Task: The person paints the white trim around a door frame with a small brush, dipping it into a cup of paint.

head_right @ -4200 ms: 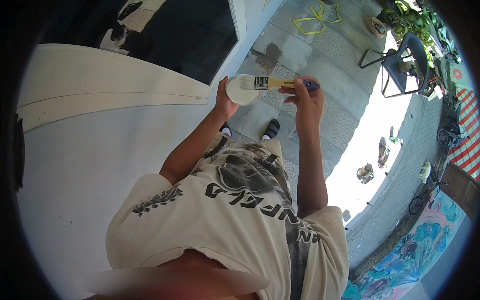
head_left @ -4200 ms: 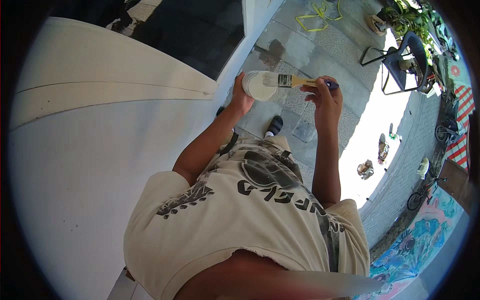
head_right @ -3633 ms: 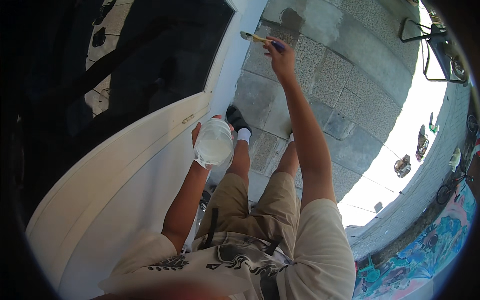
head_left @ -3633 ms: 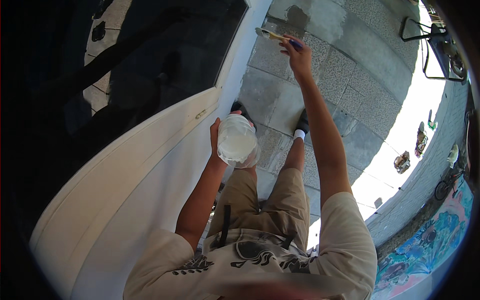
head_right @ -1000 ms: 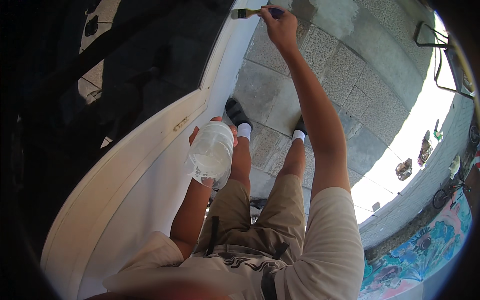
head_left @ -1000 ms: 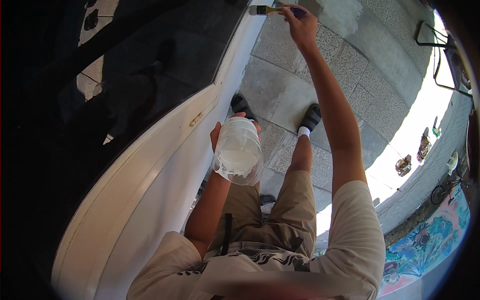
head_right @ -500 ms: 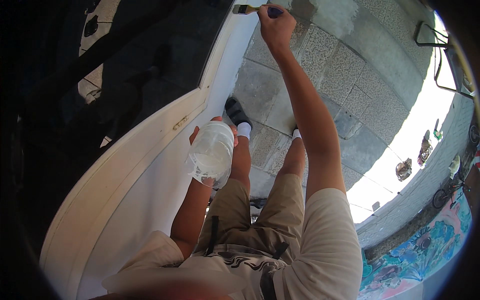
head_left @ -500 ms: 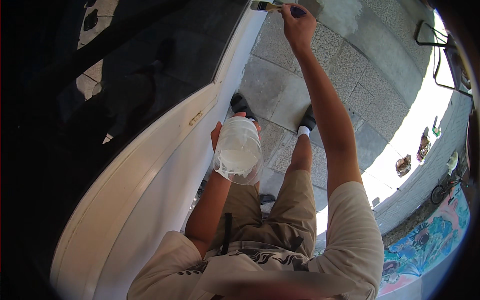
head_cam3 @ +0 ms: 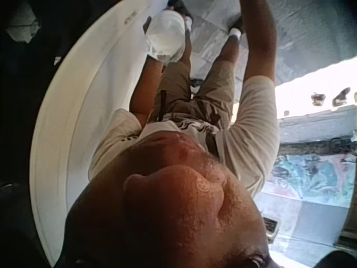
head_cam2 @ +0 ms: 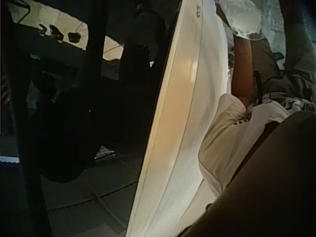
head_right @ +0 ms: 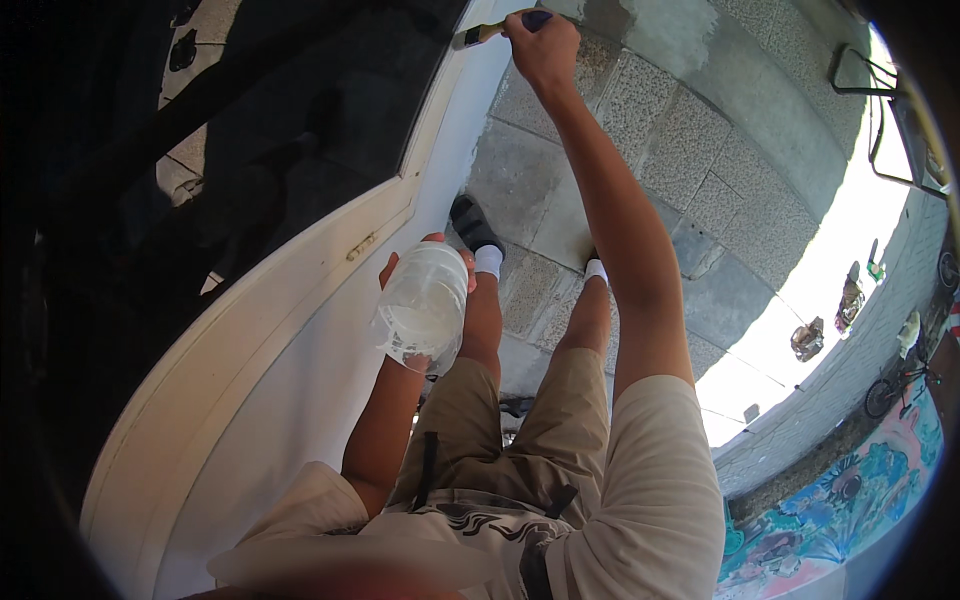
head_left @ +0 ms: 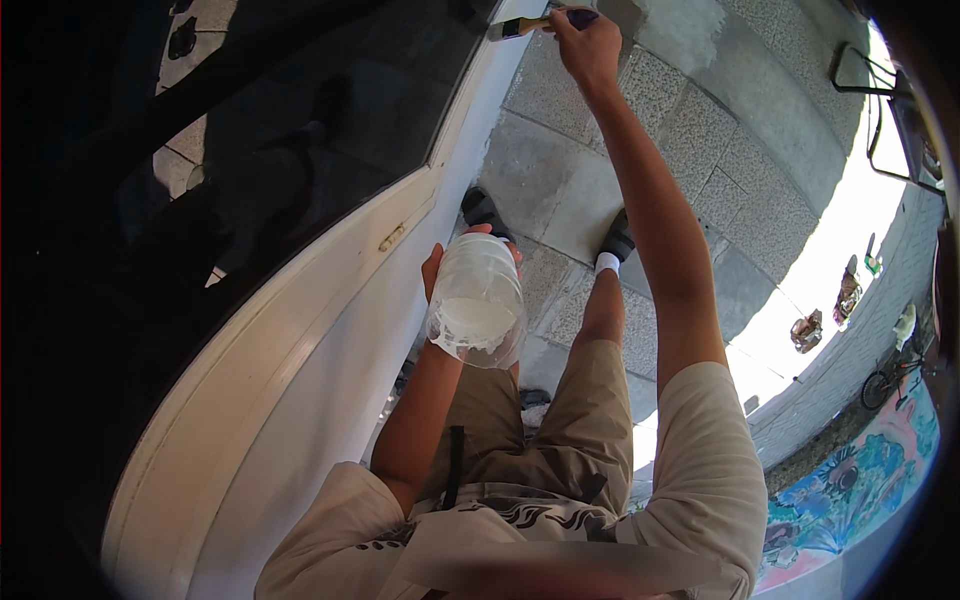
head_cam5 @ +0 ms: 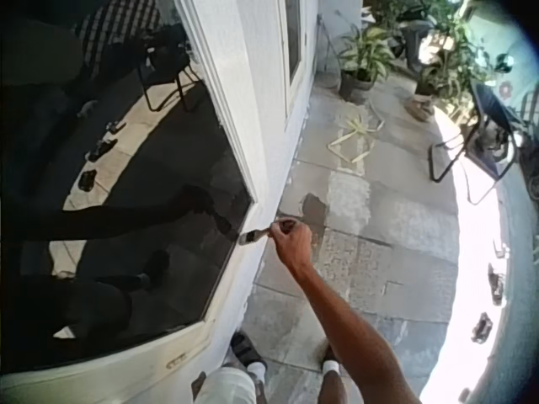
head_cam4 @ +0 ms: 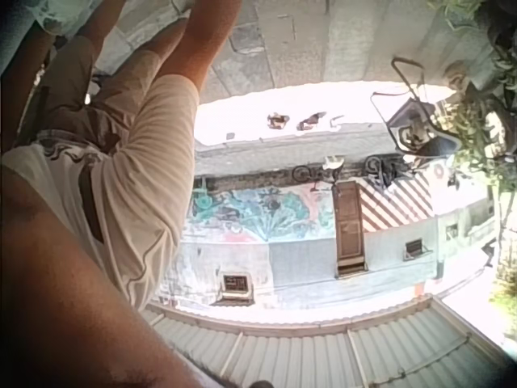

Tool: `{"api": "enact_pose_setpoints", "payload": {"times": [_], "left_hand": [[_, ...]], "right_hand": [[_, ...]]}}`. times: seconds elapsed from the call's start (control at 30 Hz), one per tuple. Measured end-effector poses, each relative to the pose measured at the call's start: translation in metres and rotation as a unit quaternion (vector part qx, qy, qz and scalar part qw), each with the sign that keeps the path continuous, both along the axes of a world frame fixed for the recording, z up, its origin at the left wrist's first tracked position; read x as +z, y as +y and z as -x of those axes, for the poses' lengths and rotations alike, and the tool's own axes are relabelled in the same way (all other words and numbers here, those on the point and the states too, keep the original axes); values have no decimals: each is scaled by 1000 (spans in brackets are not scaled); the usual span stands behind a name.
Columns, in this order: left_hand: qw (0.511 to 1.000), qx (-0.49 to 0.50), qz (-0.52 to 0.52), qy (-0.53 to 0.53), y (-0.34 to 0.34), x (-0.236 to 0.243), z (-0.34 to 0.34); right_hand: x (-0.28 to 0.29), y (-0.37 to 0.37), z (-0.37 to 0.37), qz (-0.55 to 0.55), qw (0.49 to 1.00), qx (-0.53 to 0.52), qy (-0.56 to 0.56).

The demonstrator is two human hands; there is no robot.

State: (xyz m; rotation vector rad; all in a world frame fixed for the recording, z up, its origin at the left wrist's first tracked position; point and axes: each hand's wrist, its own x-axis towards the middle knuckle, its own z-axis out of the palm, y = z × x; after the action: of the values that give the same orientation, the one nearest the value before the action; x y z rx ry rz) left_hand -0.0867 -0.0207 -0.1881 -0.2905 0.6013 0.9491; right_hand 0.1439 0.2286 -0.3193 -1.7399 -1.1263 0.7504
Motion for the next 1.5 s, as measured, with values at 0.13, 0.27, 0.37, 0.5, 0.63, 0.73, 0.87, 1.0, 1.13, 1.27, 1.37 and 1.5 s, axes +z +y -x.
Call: {"api": "enact_pose_setpoints", "payload": {"times": [0.13,0.27,0.37,0.5,0.63,0.73,0.87,1.0,1.13,1.27,1.37,1.5], "left_hand": [[1000,0,8,9,0,-1,0],[1000,6,0,3,-3,-2,5],[1000,6,-6,4,-4,-3,4],[1000,-5,-8,14,-2,-1,-1],[1000,-3,-5,13,-2,3,0],[1000,0,0,18,-2,3,0],[1000,-4,-19,11,-4,-1,-3],[1000,-3,-12,15,-5,2,-4],[1000,-7,-9,25,-4,-1,-3],[1000,-10,-12,-22,-1,0,-8],[999,-10,-32,14,-1,-1,-2],[1000,-6,-14,6,-3,0,-1]], "right_hand": [[5,48,-35,74,997,2,-32],[13,44,-31,-34,995,-76,-63],[9,32,-21,-111,990,-88,-17],[-7,12,2,-135,990,-39,0],[-6,1,-7,-118,993,-9,-28],[1,3,-2,-70,982,-149,95],[-12,13,9,-87,967,-191,145],[-12,10,25,-97,954,-247,136],[-7,13,26,-136,921,-277,236],[-28,14,24,-102,906,-294,287],[-18,13,29,-120,856,-333,377],[-11,18,38,-131,846,-338,391]]}}
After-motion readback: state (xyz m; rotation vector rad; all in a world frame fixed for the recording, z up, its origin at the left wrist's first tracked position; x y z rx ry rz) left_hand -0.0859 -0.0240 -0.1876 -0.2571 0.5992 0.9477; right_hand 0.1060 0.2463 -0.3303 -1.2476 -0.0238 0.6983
